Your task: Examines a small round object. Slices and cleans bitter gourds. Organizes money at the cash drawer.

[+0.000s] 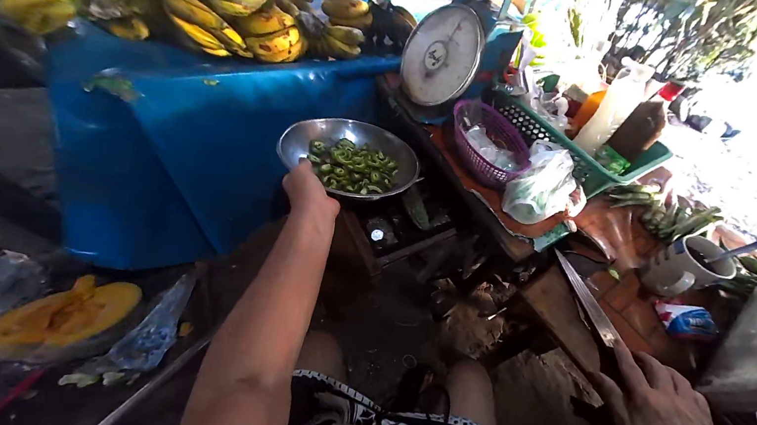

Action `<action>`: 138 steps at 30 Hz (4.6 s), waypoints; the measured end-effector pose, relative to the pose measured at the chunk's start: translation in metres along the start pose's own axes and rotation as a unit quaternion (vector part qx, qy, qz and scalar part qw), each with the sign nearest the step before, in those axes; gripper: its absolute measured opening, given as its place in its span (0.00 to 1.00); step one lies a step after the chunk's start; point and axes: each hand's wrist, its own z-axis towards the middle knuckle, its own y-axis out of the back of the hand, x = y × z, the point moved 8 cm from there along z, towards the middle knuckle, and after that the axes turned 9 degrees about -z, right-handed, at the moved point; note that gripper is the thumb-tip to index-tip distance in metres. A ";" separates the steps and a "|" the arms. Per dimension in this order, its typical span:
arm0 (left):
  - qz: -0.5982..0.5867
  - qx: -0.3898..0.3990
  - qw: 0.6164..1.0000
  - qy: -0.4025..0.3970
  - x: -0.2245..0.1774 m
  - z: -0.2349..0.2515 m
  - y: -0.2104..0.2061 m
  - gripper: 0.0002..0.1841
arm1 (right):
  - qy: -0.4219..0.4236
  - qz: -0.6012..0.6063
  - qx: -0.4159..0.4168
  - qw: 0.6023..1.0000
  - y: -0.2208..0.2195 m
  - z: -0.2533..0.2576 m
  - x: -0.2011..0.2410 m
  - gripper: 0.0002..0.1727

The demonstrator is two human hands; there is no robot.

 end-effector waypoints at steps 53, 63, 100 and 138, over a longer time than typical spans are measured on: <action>0.035 0.100 0.994 0.004 -0.042 -0.064 0.076 0.21 | -0.086 0.752 0.101 0.645 0.006 0.168 0.169 0.26; 0.097 0.110 0.987 0.059 0.040 -0.062 -0.006 0.28 | -0.124 0.816 0.146 0.546 0.052 0.060 0.081 0.23; 0.007 0.370 0.880 0.297 0.095 -0.307 0.013 0.23 | 0.150 0.382 -0.049 0.911 0.082 -0.041 0.077 0.25; 0.343 0.532 0.761 -0.141 0.062 -0.313 0.002 0.15 | 0.023 0.697 -0.147 0.702 0.101 -0.012 0.041 0.12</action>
